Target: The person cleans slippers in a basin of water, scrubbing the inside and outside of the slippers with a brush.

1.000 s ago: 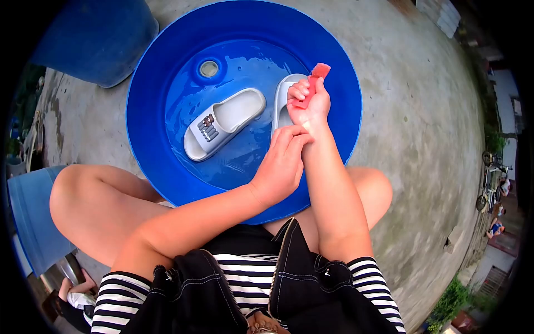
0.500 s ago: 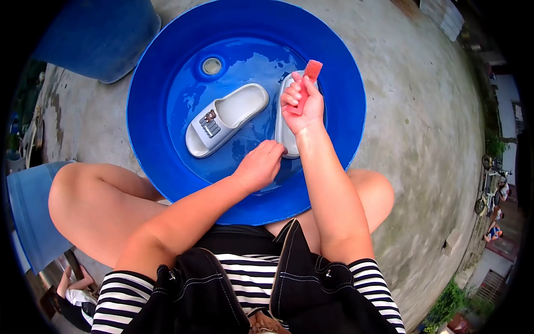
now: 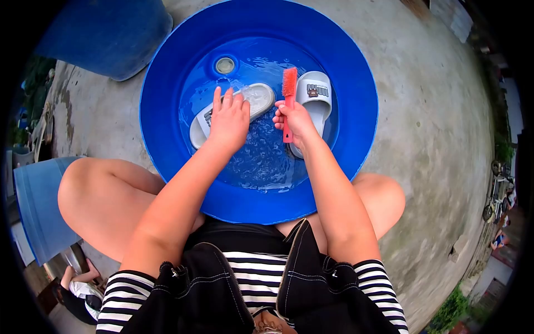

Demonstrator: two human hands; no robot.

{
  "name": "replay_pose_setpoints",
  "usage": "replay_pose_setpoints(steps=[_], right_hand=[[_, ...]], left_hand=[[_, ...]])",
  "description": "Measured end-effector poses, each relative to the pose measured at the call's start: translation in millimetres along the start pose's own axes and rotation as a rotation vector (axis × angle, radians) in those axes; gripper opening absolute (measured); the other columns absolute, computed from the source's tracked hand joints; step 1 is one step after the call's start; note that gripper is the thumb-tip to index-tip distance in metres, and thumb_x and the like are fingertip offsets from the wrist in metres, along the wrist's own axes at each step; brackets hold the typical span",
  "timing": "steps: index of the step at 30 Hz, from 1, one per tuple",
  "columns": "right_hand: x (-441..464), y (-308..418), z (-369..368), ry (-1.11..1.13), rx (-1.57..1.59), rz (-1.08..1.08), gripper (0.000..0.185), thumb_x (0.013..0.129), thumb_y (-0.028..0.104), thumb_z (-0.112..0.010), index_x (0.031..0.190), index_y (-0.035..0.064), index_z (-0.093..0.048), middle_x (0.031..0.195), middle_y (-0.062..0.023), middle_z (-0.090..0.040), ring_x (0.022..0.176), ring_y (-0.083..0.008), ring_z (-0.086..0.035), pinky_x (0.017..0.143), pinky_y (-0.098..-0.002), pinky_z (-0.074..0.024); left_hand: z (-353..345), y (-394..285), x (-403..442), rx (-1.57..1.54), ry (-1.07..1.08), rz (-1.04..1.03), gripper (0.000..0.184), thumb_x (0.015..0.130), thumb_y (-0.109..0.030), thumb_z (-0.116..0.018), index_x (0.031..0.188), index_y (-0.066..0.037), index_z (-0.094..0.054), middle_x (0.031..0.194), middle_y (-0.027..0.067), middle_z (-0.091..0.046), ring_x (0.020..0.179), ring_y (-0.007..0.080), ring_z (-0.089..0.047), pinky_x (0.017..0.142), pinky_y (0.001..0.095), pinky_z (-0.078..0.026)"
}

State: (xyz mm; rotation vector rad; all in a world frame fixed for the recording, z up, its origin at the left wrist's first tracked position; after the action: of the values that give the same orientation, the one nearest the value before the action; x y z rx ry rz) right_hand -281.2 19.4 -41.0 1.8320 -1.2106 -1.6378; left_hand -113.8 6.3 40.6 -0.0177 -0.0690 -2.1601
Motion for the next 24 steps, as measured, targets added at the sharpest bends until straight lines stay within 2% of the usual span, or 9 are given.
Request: replay_pose_setpoints(steps=[1, 4, 8, 11, 15, 17, 19, 22, 24], right_hand=[[1, 2, -4, 0.006, -0.002, 0.002, 0.02, 0.105, 0.013, -0.05, 0.118, 0.0008, -0.057, 0.089, -0.0058, -0.06, 0.073, -0.0148, -0.063, 0.061, -0.0289, -0.0544], [-4, 0, -7, 0.011, -0.168, -0.085, 0.022, 0.106, 0.013, -0.05, 0.122, 0.0002, -0.057, 0.089, -0.0041, -0.059, 0.072, -0.0123, -0.059, 0.062, -0.0274, -0.0531], [-15, 21, -9, -0.007, -0.211, 0.029, 0.023, 0.106, 0.014, -0.05, 0.124, 0.001, -0.057, 0.088, -0.0028, -0.059, 0.071, -0.0098, -0.057, 0.061, -0.0261, -0.0516], [-18, 37, -4, -0.031, -0.286, 0.098, 0.024, 0.103, 0.013, -0.051, 0.123, 0.0009, -0.059, 0.089, -0.0048, -0.061, 0.067, -0.0114, -0.058, 0.057, -0.0278, -0.0506], [-23, 51, -5, -0.06, -0.42, 0.191, 0.023, 0.102, 0.012, -0.054, 0.122, 0.0022, -0.062, 0.084, -0.0049, -0.063, 0.066, -0.0098, -0.057, 0.057, -0.0276, -0.0484], [-20, 44, -2, -0.069, -0.451, 0.213, 0.026, 0.1, 0.016, -0.059, 0.121, 0.0013, -0.063, 0.088, -0.0091, -0.069, 0.072, -0.0164, -0.064, 0.065, -0.0326, -0.0521], [-26, 47, -5, -0.137, -0.74, 0.365, 0.033, 0.097, 0.023, -0.064, 0.12, -0.0011, -0.062, 0.099, -0.0153, -0.073, 0.086, -0.0285, -0.07, 0.078, -0.0397, -0.0539], [-24, 36, -2, -0.17, -0.918, 0.276, 0.043, 0.096, 0.028, -0.066, 0.13, 0.0031, -0.06, 0.112, -0.0211, -0.071, 0.104, -0.0382, -0.068, 0.091, -0.0455, -0.0524], [-22, 30, 0, -0.297, -1.063, 0.259, 0.046, 0.098, 0.028, -0.063, 0.142, 0.0147, -0.055, 0.119, -0.0221, -0.067, 0.11, -0.0393, -0.066, 0.094, -0.0479, -0.052]], left_hand=[[-11, 16, 0, 0.181, 0.313, 0.02, 0.031, 0.086, -0.022, -0.07, 0.113, -0.005, -0.073, 0.115, 0.0151, -0.07, 0.127, 0.0285, -0.058, 0.119, 0.0506, -0.031], [-41, 41, 6, 0.125, 0.682, -0.015, 0.035, 0.083, -0.035, -0.075, 0.109, -0.012, -0.077, 0.107, 0.012, -0.074, 0.116, 0.0302, -0.065, 0.112, 0.0453, -0.041], [-2, 56, 14, -0.407, 0.313, 0.378, 0.043, 0.09, -0.042, -0.069, 0.12, -0.012, -0.075, 0.109, 0.0167, -0.075, 0.103, 0.033, -0.071, 0.089, 0.0424, -0.056], [23, 65, 21, -0.471, 0.119, 0.616, 0.043, 0.092, -0.044, -0.065, 0.11, -0.007, -0.076, 0.097, 0.0193, -0.075, 0.093, 0.0362, -0.073, 0.083, 0.0463, -0.056], [9, 74, 28, -0.433, 0.101, 0.624, 0.045, 0.096, -0.043, -0.061, 0.104, -0.001, -0.074, 0.1, 0.0237, -0.074, 0.091, 0.0388, -0.072, 0.081, 0.0494, -0.056], [-38, 92, 33, -0.639, 0.174, 0.744, 0.055, 0.097, -0.045, -0.063, 0.097, 0.01, -0.071, 0.088, 0.0261, -0.073, 0.08, 0.0359, -0.074, 0.072, 0.0456, -0.056], [-80, 98, 32, -1.282, 0.273, 0.939, 0.051, 0.094, -0.036, -0.073, 0.106, 0.013, -0.067, 0.088, 0.0181, -0.073, 0.077, 0.0244, -0.07, 0.073, 0.0388, -0.055], [-85, 91, 30, -1.215, 0.334, 0.667, 0.051, 0.09, -0.034, -0.078, 0.111, 0.01, -0.067, 0.096, 0.0197, -0.074, 0.09, 0.0273, -0.072, 0.083, 0.0375, -0.054], [-76, 90, 28, -0.646, 0.306, 0.325, 0.052, 0.088, -0.04, -0.078, 0.114, 0.004, -0.069, 0.104, 0.0195, -0.075, 0.102, 0.0297, -0.071, 0.089, 0.0386, -0.052]])
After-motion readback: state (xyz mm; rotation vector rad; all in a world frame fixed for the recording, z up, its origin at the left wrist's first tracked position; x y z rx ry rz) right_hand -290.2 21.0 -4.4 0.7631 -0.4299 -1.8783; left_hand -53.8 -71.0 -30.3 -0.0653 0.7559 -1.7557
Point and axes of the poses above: each hand's wrist, its own x-axis towards the middle knuckle, its own z-axis out of the back of the hand, y = z × x, the point moved 5 cm from there along x, towards the middle knuckle
